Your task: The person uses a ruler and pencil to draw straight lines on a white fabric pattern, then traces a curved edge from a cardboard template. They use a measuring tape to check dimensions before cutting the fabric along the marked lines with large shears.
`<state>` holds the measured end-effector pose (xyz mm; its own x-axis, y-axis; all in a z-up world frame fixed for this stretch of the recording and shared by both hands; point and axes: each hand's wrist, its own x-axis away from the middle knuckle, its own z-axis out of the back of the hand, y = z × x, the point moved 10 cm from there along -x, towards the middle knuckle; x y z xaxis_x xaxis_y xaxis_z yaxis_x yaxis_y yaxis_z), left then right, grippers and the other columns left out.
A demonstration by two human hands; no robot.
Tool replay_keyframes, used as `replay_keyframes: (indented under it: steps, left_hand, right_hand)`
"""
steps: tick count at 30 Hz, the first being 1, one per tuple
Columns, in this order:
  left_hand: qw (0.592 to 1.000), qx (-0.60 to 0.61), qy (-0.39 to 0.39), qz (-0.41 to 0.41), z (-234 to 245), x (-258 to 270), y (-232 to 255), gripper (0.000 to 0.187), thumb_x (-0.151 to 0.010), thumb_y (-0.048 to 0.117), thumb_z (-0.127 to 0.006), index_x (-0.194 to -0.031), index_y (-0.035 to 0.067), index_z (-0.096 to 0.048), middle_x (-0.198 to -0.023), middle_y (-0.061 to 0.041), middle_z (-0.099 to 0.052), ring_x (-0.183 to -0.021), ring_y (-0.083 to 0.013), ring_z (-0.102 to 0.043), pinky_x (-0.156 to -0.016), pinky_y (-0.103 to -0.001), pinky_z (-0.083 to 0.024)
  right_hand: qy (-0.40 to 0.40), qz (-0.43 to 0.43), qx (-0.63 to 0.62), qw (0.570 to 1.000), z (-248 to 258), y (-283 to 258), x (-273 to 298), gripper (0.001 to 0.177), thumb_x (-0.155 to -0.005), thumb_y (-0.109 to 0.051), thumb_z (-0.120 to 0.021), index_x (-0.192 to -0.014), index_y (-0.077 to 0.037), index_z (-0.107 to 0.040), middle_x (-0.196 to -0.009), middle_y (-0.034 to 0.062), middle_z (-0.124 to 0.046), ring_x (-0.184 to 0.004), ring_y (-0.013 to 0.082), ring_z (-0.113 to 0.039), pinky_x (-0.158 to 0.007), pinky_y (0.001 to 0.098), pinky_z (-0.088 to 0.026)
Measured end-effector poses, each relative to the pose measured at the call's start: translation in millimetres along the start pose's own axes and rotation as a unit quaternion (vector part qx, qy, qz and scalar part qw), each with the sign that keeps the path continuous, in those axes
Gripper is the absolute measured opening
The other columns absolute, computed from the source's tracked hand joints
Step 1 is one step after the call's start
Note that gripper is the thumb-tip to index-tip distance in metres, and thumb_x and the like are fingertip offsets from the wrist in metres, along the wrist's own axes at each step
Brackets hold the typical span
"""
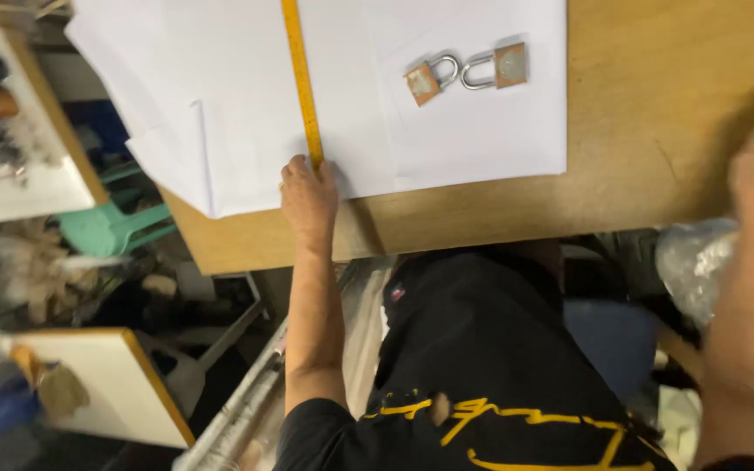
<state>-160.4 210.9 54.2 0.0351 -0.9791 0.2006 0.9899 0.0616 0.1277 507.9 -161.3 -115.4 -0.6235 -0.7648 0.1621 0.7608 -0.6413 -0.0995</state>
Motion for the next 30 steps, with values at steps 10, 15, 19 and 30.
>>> replay_keyframes:
  steps: [10,15,19,30]
  left_hand:
    - [0.992,0.033,-0.118,-0.039,-15,-33,-33,0.033,-0.091,0.038,-0.074,-0.111,0.015,-0.061,-0.097,-0.006,-0.07,-0.089,-0.0334,-0.074,-0.077,-0.05,-0.06]
    - [0.979,0.116,-0.161,-0.035,-24,-36,-49,0.033,-0.097,0.039,-0.066,-0.115,0.011,-0.065,-0.101,-0.013,-0.074,-0.095,-0.0375,-0.074,-0.084,-0.051,-0.058]
    - [0.97,0.167,-0.17,-0.051,16,-13,-24,0.03,-0.099,0.036,-0.066,-0.115,0.009,-0.067,-0.103,-0.017,-0.074,-0.091,-0.0375,-0.073,-0.081,-0.048,-0.058]
    - [0.82,-0.004,-0.361,-0.444,-38,32,139,0.029,-0.098,0.045,-0.066,-0.114,0.022,-0.075,-0.109,-0.003,-0.077,-0.106,-0.0259,-0.073,-0.093,-0.041,-0.059]
  right_hand:
    - [0.152,0.008,-0.111,0.982,125,-280,124,0.042,-0.094,-0.014,-0.084,-0.133,-0.011,-0.067,-0.116,0.009,-0.07,-0.111,0.0316,-0.068,-0.099,0.0411,-0.049]
    - [0.126,-0.038,-0.18,0.975,110,-284,135,0.034,-0.104,-0.008,-0.072,-0.134,-0.005,-0.058,-0.131,0.019,-0.07,-0.12,0.0395,-0.064,-0.106,0.0494,-0.043]
    - [0.147,-0.06,-0.17,0.973,119,-278,144,0.035,-0.103,-0.01,-0.074,-0.134,-0.007,-0.058,-0.128,0.0183,-0.072,-0.116,0.0398,-0.066,-0.104,0.0491,-0.045]
    - [0.097,-0.13,-0.115,0.98,121,-316,176,0.014,-0.107,-0.033,-0.067,-0.103,-0.019,-0.069,-0.073,0.003,-0.071,-0.075,0.0271,-0.074,-0.072,0.0378,-0.059]
